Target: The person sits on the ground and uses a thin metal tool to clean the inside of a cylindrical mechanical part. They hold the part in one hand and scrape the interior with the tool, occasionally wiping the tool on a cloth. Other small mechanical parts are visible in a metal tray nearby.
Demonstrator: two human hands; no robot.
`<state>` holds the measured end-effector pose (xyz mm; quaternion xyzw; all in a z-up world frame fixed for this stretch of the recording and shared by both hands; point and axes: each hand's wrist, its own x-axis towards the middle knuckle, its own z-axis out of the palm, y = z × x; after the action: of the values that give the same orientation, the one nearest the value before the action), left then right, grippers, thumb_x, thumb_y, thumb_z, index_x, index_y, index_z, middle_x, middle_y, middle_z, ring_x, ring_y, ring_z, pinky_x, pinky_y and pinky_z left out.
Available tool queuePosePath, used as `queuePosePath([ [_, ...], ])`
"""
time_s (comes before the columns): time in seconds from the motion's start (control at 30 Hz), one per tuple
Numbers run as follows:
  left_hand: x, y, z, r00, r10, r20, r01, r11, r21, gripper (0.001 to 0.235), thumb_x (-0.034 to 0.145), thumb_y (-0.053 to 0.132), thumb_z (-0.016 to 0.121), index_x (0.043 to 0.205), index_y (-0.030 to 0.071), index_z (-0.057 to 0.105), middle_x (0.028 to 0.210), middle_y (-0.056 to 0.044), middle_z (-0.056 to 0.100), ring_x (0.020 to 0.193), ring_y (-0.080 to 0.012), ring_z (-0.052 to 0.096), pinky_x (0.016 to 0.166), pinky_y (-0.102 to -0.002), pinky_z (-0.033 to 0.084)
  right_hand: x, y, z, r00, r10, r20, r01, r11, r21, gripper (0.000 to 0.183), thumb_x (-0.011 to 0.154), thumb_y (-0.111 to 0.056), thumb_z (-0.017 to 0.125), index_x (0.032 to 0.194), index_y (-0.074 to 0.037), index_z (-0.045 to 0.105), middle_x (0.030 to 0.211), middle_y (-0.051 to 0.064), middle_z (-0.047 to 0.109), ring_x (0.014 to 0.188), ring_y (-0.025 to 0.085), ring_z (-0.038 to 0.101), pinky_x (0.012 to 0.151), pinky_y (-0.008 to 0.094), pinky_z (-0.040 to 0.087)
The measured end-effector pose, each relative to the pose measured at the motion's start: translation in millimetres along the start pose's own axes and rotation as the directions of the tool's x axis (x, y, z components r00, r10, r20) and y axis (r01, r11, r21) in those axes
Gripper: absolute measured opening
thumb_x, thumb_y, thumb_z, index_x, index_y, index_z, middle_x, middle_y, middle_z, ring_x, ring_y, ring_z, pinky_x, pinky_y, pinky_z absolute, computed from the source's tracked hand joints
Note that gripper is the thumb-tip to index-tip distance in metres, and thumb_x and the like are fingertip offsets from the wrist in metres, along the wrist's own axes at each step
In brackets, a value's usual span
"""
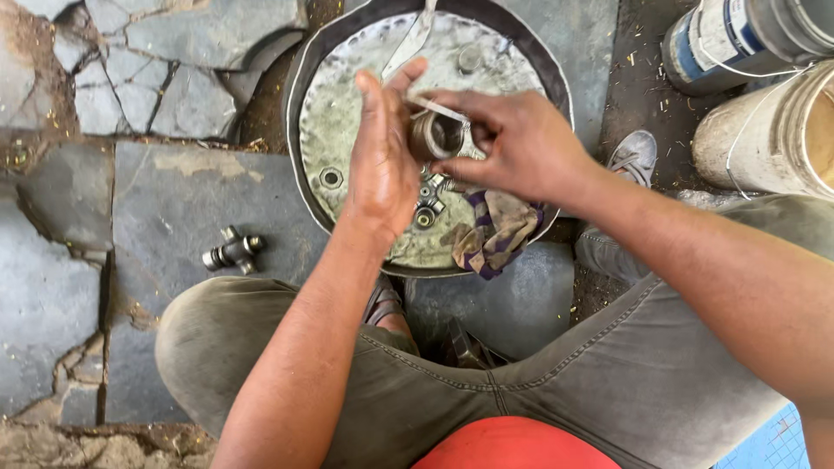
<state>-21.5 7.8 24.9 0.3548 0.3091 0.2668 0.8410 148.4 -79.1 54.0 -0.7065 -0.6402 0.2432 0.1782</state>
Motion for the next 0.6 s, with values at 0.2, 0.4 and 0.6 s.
queuePosePath([
  [0.2, 1.7, 8.8, -62.2, 0.929, 0.315, -0.195, -0.223, 0.895, 0.386, 0.037, 0.099, 0.014, 0.071, 0.134, 0.008, 0.058, 0.11, -0.009, 0.065, 0.096, -0.0175, 0.068, 0.077, -0.029, 0.051, 16.7, 36.3, 18.1, 0.991, 0.013, 0.131, 0.021, 0.967, -0.254, 0.065, 0.079, -0.059, 0.082, 0.129, -0.018, 0.07, 0.08, 0.013, 0.073, 0.081, 0.035, 0.071, 0.07, 0.049, 0.056],
  [0.4, -13.6, 36.4, -100.6, 0.822, 0.543, -0.172, -0.239, 0.603, 0.761, 0.007, 0.099, 0.002, 0.073, 0.105, 0.005, 0.074, 0.09, -0.001, 0.073, 0.079, -0.0095, 0.068, 0.075, -0.027, 0.06, 6.3, 91.1, 77.3, 0.845, 0.317, 0.431, -0.024, 0.827, -0.561, 0.053, 0.084, -0.05, 0.077, 0.13, -0.024, 0.069, 0.099, 0.018, 0.074, 0.091, 0.036, 0.073, 0.076, 0.05, 0.06],
  [0.6, -35.3, 51.0, -120.2, 0.846, 0.491, -0.208, 0.208, 0.055, 0.977, 0.015, 0.091, 0.026, 0.08, 0.093, 0.011, 0.08, 0.086, -0.013, 0.077, 0.074, -0.03, 0.071, 0.069, -0.045, 0.053, -30.4, 105.7, 124.3, 0.686, 0.379, 0.62, 0.099, 0.796, -0.597, 0.052, 0.08, -0.046, 0.08, 0.125, -0.022, 0.071, 0.103, 0.013, 0.076, 0.095, 0.032, 0.074, 0.083, 0.047, 0.061],
])
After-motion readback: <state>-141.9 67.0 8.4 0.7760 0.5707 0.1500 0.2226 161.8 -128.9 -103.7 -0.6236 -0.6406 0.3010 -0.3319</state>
